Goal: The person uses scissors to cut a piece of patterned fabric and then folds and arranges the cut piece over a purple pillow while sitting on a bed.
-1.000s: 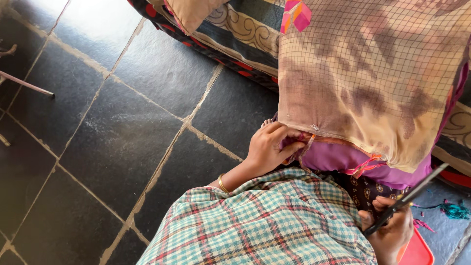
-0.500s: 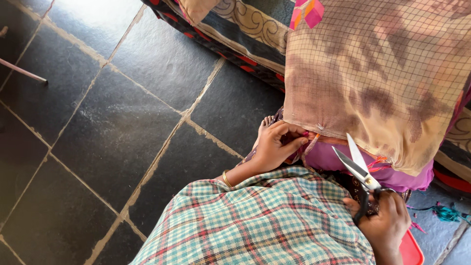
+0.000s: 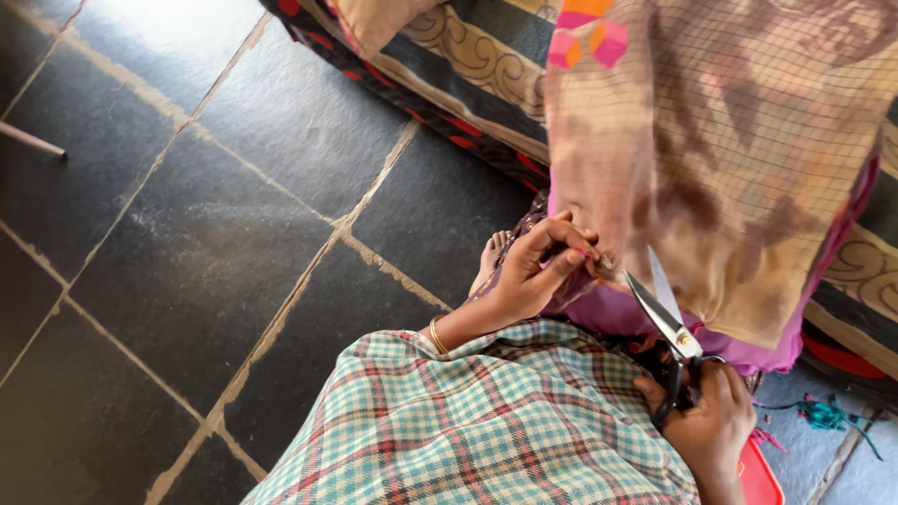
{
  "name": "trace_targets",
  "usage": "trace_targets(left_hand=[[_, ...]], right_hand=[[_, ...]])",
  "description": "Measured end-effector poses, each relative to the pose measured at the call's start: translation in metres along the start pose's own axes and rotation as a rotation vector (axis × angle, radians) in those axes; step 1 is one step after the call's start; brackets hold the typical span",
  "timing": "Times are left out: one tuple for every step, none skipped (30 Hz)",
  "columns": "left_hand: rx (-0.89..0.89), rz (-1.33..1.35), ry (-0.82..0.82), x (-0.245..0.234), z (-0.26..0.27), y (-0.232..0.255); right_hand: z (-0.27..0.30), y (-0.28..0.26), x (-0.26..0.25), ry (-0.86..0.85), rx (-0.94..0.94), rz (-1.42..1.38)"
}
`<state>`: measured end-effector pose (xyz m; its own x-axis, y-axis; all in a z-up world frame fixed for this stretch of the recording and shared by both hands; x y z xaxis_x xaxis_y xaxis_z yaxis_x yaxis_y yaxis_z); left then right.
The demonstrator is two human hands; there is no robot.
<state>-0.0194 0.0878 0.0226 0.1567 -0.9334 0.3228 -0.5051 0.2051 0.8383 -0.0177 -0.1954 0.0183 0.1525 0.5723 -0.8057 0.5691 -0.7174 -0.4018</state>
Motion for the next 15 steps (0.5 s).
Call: trace_targets(left_hand=[[0.013,-0.112,-0.029,0.000,0.002,-0.003],[0.027,-0.224,-0.058,0.000,0.003,-0.007],[0.059,-0.279,-0.062,0.000,0.004,-0.009],[0.092,-0.333,-0.066,-0.001,0.005,-0.012],[0.124,-0.392,-0.066,-0.001,0.007,-0.014],[-0.055,-0.153,-0.039,-0.002,0.008,-0.026],[-0.230,0.084,-0.003,-0.001,0.011,-0.038],[-0.404,0.321,0.035,0.001,0.015,-0.049],[-0.341,0.261,0.018,0.000,0.015,-0.048],[-0.279,0.200,0.002,-0.001,0.015,-0.046],[-0.216,0.141,-0.015,-0.001,0.014,-0.044],[-0.135,0.034,-0.023,-0.003,0.013,-0.042],[-0.057,-0.071,-0.030,-0.003,0.012,-0.039],[0.022,-0.176,-0.037,-0.002,0.012,-0.037],[0.046,-0.205,-0.039,-0.002,0.012,-0.036]], right_hand=[[0.001,-0.002,-0.001,0.001,0.005,-0.001],[0.001,-0.002,-0.001,-0.005,0.018,-0.018],[0.000,-0.002,0.000,-0.014,0.032,-0.036],[0.000,-0.003,0.000,-0.022,0.046,-0.055],[-0.001,-0.003,0.000,-0.036,0.055,-0.042],[-0.001,-0.004,0.000,-0.050,0.064,-0.030],[-0.002,-0.005,0.001,-0.066,0.067,-0.020],[-0.003,-0.007,0.000,-0.079,0.072,-0.017],[-0.005,-0.009,0.000,-0.090,0.072,-0.015],[-0.006,-0.010,0.001,-0.101,0.073,-0.013],[-0.008,-0.012,0.001,-0.108,0.068,-0.014],[-0.010,-0.014,0.001,-0.116,0.063,-0.015],[-0.011,-0.015,0.001,-0.124,0.060,-0.014],[-0.012,-0.015,0.001,-0.139,0.064,-0.002],[-0.013,-0.016,0.002,-0.155,0.069,0.010]])
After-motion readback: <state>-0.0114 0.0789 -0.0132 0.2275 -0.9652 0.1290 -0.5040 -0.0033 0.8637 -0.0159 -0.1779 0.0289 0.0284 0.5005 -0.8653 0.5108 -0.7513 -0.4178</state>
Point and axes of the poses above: each hand's wrist, its own z-axis away from the middle knuckle, its own x-axis out of the palm, y = z × x, the point moved 5 cm from there along -z, towards the middle knuckle, and after that the axes turned 4 degrees about y, right-handed, at the moved point
